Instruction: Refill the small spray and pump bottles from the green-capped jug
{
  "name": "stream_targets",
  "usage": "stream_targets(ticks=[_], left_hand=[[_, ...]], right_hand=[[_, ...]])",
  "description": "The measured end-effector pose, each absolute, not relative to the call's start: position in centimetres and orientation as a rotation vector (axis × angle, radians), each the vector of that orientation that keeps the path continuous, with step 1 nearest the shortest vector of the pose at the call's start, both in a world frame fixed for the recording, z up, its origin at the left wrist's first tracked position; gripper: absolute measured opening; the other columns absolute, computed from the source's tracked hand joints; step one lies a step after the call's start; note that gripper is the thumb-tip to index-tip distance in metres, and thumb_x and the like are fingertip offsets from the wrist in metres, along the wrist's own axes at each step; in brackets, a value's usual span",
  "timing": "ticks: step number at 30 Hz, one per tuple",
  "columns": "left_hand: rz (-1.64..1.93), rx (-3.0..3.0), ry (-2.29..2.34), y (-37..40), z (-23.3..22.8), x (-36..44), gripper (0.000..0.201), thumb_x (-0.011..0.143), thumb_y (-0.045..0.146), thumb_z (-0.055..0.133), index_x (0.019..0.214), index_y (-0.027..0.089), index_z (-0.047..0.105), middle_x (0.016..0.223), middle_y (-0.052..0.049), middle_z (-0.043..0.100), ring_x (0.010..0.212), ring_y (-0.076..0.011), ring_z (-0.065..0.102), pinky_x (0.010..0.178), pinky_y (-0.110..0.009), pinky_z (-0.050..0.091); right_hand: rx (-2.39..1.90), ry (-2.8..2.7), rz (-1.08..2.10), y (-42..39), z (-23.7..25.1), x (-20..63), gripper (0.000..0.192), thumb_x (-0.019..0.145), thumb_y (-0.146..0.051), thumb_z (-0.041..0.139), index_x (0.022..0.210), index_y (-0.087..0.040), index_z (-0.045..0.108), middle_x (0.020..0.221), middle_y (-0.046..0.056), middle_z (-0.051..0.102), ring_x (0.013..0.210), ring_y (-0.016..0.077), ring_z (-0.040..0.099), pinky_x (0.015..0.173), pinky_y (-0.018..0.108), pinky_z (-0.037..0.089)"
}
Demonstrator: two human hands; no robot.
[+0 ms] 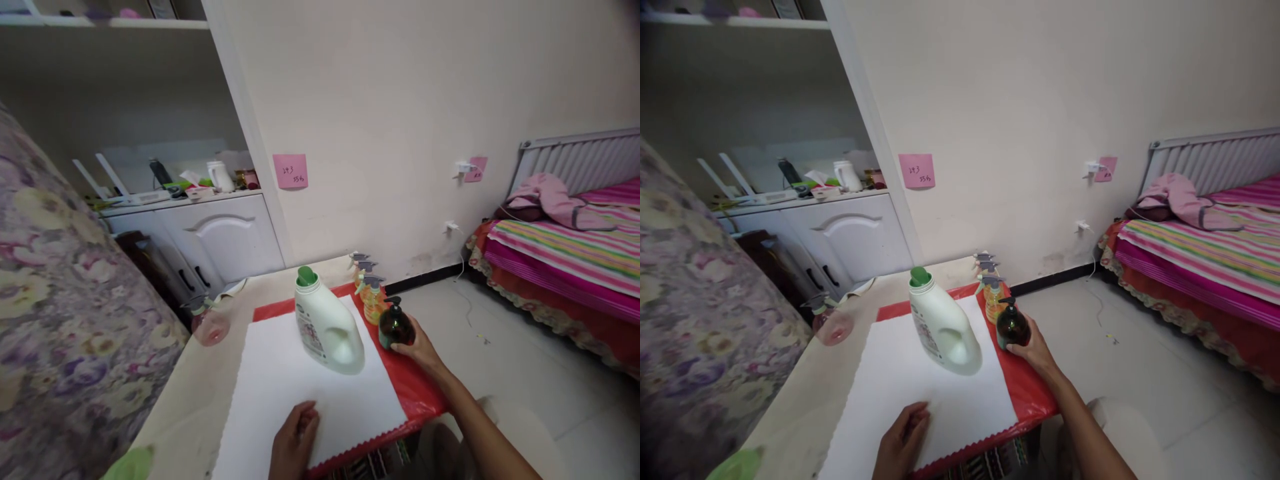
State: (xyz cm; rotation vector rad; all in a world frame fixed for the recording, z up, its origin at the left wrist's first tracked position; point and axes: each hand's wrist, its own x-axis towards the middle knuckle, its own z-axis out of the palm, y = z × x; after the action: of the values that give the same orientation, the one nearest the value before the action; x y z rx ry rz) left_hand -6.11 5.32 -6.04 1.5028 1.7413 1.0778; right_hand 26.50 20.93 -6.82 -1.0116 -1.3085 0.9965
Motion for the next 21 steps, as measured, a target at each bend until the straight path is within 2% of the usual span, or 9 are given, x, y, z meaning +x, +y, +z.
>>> stream_targets(ticks=[9,17,21], left_hand=[[1.140,1.443,1.749,5.1,-5.6,-5.6,0.040,0.075,0.055,0.059,0.095,0.022,0.069,0.086,-0.003,0.074,0.082,-0.0212,0.068,0.078,-0.029,0.054],[1.132,1.444,1.725,4.9,-5.2,-5.6,0.037,0.075,0.053,0.060,0.094,0.022,0.069,0.086,-0.003,0.074,0.083,-0.0213,0.069,0.079,-0.029,0.054],[1.112,1.447,1.727,4.9,-5.3,-5.7,0.037,0.077,0.052,0.058,0.096,0.022,0.068,0.088,-0.004,0.074,0.084,-0.0213,0.068,0.081,-0.029,0.054]], right_hand=[[-1.013,-1.326,1.030,22.4,-8.9,26.3,0.086,0.058,-0.021,0.079,0.134,-0.023,0.040,0.132,0.008,0.056,0.125,0.0302,0.049,0.108,0.050,0.035],[-0.986,-1.345,1.066,22.5,-9.6,26.1,0.088,0.055,-0.020,0.080,0.134,-0.026,0.041,0.136,0.008,0.054,0.129,0.0304,0.045,0.110,0.049,0.032],[-0.958,-1.340,1.094,22.7,-9.6,26.0,0.088,0.055,-0.022,0.080,0.134,-0.026,0.042,0.134,0.008,0.056,0.127,0.0310,0.047,0.109,0.051,0.033]])
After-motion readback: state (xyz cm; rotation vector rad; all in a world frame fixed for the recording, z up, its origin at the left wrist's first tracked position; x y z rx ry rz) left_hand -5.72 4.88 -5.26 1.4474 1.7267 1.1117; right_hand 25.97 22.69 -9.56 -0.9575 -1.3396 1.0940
